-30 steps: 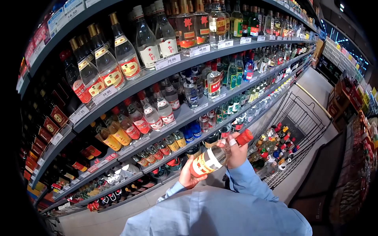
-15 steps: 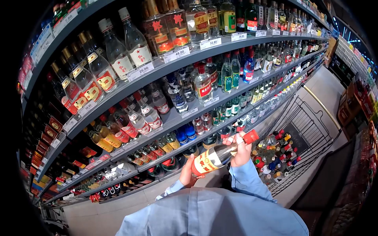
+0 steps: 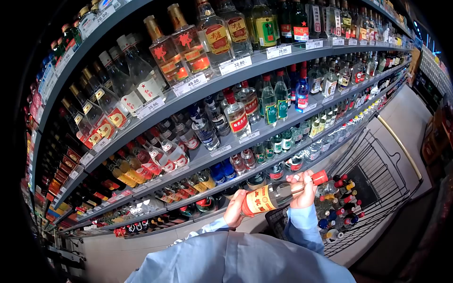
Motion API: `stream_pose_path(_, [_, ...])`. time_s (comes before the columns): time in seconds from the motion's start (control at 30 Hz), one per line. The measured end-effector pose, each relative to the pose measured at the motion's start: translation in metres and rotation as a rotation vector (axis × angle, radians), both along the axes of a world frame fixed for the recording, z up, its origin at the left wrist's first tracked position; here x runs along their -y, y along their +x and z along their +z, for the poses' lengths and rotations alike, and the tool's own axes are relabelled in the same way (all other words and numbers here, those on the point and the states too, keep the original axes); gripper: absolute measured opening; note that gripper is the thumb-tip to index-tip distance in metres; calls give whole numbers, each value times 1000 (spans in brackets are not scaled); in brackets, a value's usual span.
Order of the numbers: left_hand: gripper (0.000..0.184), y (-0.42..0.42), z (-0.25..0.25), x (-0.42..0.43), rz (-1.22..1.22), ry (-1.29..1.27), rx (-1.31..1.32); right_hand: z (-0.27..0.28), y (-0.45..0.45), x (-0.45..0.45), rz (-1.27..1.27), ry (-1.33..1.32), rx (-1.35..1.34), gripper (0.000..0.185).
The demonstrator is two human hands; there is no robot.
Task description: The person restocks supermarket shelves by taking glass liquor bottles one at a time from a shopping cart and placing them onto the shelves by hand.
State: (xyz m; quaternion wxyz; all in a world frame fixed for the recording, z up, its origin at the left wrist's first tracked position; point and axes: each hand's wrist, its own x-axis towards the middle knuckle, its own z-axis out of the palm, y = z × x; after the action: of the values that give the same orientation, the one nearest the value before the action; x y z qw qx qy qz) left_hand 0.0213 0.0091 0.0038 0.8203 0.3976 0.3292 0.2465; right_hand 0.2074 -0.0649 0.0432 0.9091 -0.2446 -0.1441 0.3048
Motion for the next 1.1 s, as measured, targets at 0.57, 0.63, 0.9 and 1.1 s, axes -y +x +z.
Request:
stream_pose_path(0.57, [25, -18, -5, -10, 183, 159, 65, 7, -18, -27, 115, -53, 33, 21])
stream_pose_path(0.63, [26, -25, -6, -9, 205, 172, 20, 1, -23, -28, 132, -74, 16, 21])
stream_pose_path(0.9, [27, -46, -15, -14, 255, 207, 33, 2, -42, -38, 180, -52, 65, 21])
stream_pose_path(1.1, [25, -61, -17, -18, 337, 207, 27, 1, -59, -48, 204, -62, 91, 21])
